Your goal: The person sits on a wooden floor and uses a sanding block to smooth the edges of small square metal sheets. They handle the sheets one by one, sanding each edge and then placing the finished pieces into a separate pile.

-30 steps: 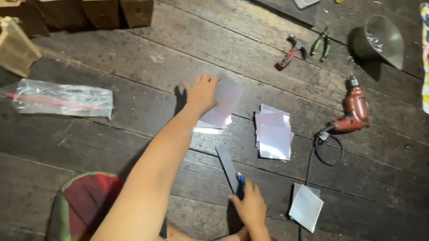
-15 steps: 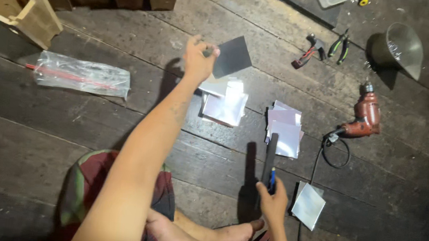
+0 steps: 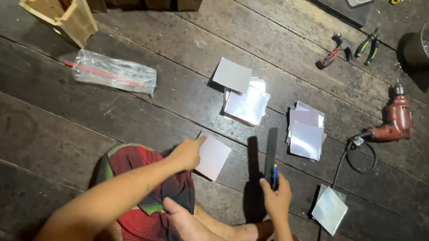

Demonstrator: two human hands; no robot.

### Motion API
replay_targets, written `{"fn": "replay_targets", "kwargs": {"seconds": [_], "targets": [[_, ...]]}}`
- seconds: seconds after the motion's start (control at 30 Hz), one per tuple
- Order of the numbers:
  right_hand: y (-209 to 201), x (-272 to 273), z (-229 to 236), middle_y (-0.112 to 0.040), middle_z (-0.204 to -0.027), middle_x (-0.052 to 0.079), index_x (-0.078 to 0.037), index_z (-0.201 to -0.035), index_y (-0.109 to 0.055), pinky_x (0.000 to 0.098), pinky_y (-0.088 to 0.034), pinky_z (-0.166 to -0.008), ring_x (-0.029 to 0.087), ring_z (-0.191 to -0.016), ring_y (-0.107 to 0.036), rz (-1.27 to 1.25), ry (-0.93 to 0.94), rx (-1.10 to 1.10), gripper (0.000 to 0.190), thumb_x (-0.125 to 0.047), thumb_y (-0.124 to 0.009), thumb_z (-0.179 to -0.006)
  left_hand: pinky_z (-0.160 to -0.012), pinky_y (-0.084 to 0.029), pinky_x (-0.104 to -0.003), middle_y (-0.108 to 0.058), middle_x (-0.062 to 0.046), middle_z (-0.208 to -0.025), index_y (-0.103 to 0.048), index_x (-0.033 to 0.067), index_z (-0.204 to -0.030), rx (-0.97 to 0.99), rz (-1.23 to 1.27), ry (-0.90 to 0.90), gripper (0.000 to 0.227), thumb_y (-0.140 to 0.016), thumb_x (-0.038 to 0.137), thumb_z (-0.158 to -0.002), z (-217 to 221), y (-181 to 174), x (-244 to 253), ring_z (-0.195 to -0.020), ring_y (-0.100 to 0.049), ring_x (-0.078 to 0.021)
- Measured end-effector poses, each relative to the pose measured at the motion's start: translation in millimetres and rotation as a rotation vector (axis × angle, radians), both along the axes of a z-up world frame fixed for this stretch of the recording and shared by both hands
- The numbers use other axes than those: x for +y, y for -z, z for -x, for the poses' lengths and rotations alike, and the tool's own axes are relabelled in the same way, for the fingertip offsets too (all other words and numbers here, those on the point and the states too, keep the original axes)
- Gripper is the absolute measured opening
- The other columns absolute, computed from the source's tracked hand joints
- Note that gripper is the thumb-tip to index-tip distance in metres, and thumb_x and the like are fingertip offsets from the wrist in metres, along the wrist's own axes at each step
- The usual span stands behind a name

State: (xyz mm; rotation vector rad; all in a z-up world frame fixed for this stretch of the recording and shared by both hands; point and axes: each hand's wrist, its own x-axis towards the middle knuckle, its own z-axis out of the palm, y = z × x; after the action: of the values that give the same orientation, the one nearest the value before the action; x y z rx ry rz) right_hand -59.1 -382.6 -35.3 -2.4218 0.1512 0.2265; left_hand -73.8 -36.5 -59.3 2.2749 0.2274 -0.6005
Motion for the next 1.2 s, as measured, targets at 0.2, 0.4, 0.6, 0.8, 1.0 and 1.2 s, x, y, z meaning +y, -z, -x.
{"fn": "replay_targets", "kwargs": {"seconds": [0.2,0.4,0.6,0.8,1.0,1.2], "targets": [[-4.7,36.2,-6.0,-0.067,-0.117,0.023,-0.008,-0.13,-0.067,0.0546,-0.054,-0.095,0.046,-0.115,-0.064,0.098,-0.181,0.009,0.057,-0.038,-0.081,-0.084,-0.079,-0.06,-0.06,-0.062,-0.029,-0.124,-0.039,0.0104,-0.159,0.079,-0.315,0.208,0.065,-0.059,0.008,-0.096,0.6,-61.6,-3.3,-0.101,-0.074,-0.0417],[-17.7,60.5,-14.9,-0.063,-0.123,0.012,-0.018,-0.137,-0.063,0.0491,-0.057,-0.091,0.036,-0.115,-0.067,0.235,-0.319,0.091,0.059,-0.045,-0.076,-0.087,-0.081,-0.058,-0.063,-0.065,-0.028,-0.123,-0.031,0.0121,-0.163,0.129,-0.244,0.142,0.07,-0.061,0.024,-0.101,-0.8,-68.0,4.8,-0.104,-0.073,-0.043],[-32.5,68.0,-25.6,-0.06,-0.125,0.016,-0.013,-0.141,-0.061,0.0513,-0.057,-0.089,0.04,-0.114,-0.066,0.21,-0.334,0.112,0.058,-0.042,-0.071,-0.092,-0.092,-0.055,-0.063,-0.064,-0.031,-0.128,-0.032,0.0127,-0.163,0.142,-0.116,0.006,0.071,-0.063,0.023,-0.1,-3.3,-80.6,10.0,-0.115,-0.068,-0.0464],[-18.7,55.5,-22.1,-0.061,-0.125,0.019,-0.012,-0.14,-0.062,0.0531,-0.057,-0.089,0.044,-0.116,-0.065,0.188,-0.294,0.112,0.058,-0.041,-0.071,-0.091,-0.099,-0.054,-0.058,-0.061,-0.035,-0.135,-0.039,0.0072,-0.16,0.091,0.114,-0.232,0.069,-0.067,0.02,-0.098,-6.7,-52.5,13.2,-0.125,-0.063,-0.0481],[-17.5,58.0,-18.4,-0.062,-0.121,0.016,-0.015,-0.14,-0.061,0.0532,-0.057,-0.088,0.042,-0.112,-0.066,0.206,-0.304,0.118,0.057,-0.043,-0.071,-0.09,-0.095,-0.056,-0.056,-0.067,-0.03,-0.125,-0.03,0.0085,-0.162,0.123,-0.199,0.029,0.072,-0.061,0.031,-0.102,-10.6,-72.2,1.6,-0.115,-0.069,-0.0426],[-21.6,61.8,-23.2,-0.062,-0.123,0.013,-0.018,-0.141,-0.061,0.0499,-0.058,-0.089,0.038,-0.115,-0.067,0.251,-0.32,0.104,0.056,-0.044,-0.07,-0.091,-0.087,-0.056,-0.055,-0.067,-0.024,-0.124,-0.045,0.0094,-0.155,0.043,-0.455,0.152,0.072,-0.064,0.047,-0.097,-17.2,-59.1,1.6,-0.111,-0.069,-0.039]]}}
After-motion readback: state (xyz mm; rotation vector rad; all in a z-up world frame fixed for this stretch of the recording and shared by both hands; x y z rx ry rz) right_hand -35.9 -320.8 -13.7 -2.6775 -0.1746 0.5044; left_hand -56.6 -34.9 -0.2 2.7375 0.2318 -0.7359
